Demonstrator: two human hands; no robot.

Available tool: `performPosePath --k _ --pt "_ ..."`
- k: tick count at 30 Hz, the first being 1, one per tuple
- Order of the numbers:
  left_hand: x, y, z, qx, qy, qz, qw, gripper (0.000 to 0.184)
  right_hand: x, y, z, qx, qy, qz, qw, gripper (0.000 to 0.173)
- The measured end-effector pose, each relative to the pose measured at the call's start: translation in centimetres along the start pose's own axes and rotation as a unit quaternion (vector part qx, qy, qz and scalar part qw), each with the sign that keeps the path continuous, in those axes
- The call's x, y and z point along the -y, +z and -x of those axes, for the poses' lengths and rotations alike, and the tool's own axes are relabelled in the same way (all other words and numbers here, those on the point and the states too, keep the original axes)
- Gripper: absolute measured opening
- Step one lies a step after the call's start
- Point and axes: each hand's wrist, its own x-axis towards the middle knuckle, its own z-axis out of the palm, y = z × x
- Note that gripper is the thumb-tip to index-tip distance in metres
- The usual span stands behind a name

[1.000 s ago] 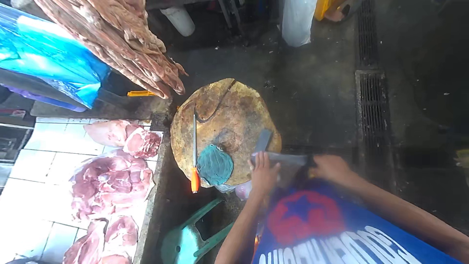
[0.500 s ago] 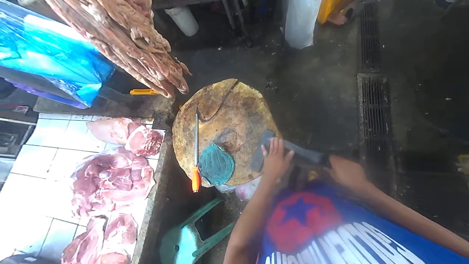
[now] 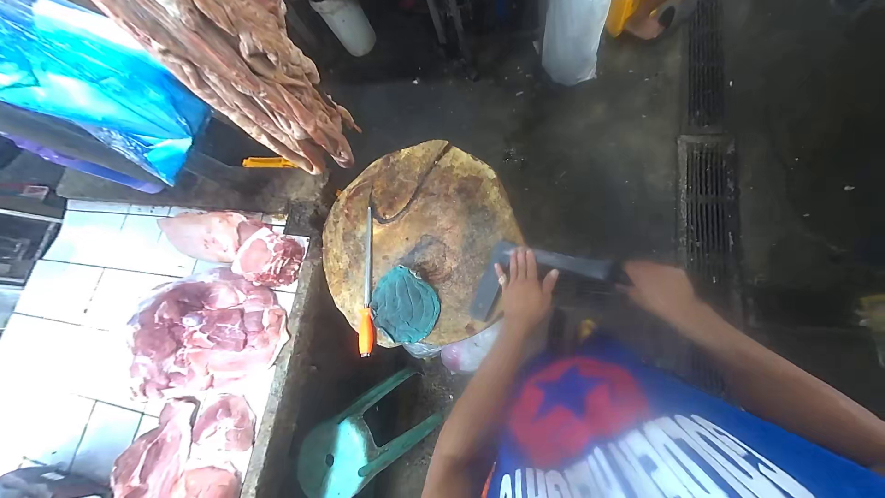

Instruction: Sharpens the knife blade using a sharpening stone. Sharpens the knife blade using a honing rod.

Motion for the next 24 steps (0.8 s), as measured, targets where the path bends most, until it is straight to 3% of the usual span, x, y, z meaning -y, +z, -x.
performPosePath --k 5,9,11,14,17,19,21,24 --pt "1.0 -2.0 8.0 0.032 -0.087 -0.033 0.995 0.098 1.6 -0.3 -2.0 0.090 -0.133 0.022 0.987 0.034" --pt "-1.0 -2.4 2.6 0.064 -0.048 0.015 0.997 0.089 -2.2 -2.4 -4.2 0.038 -0.096 0.013 0.995 0.027" --pt "-0.1 -2.3 0.2 0.062 -0.032 0.012 0.997 0.084 -2.4 -2.5 -6.0 0.017 -0.074 0.037 0.996 0.031" --pt "5.6 -3.7 1.7 0.039 -0.086 -0.004 0.995 0.084 4.7 -0.8 -7.7 0.033 -0.085 0.023 0.996 0.038" --pt "13.5 -5.2 8.3 0.039 -0.160 -0.023 0.986 0.084 14.4 2.2 -6.0 0.099 -0.149 -0.024 0.984 0.031" --pt "15.8 -5.8 11.0 0.037 -0.170 -0.027 0.984 0.084 17.0 2.6 -4.6 0.135 -0.193 -0.027 0.971 0.031" --pt "13.8 -6.0 10.0 0.032 -0.145 -0.020 0.989 0.082 14.8 1.9 -4.3 0.127 -0.195 -0.030 0.972 0.032" --pt "6.4 -4.6 3.9 0.041 -0.080 0.000 0.996 0.083 6.3 -0.9 -4.7 0.093 -0.118 -0.025 0.988 0.036"
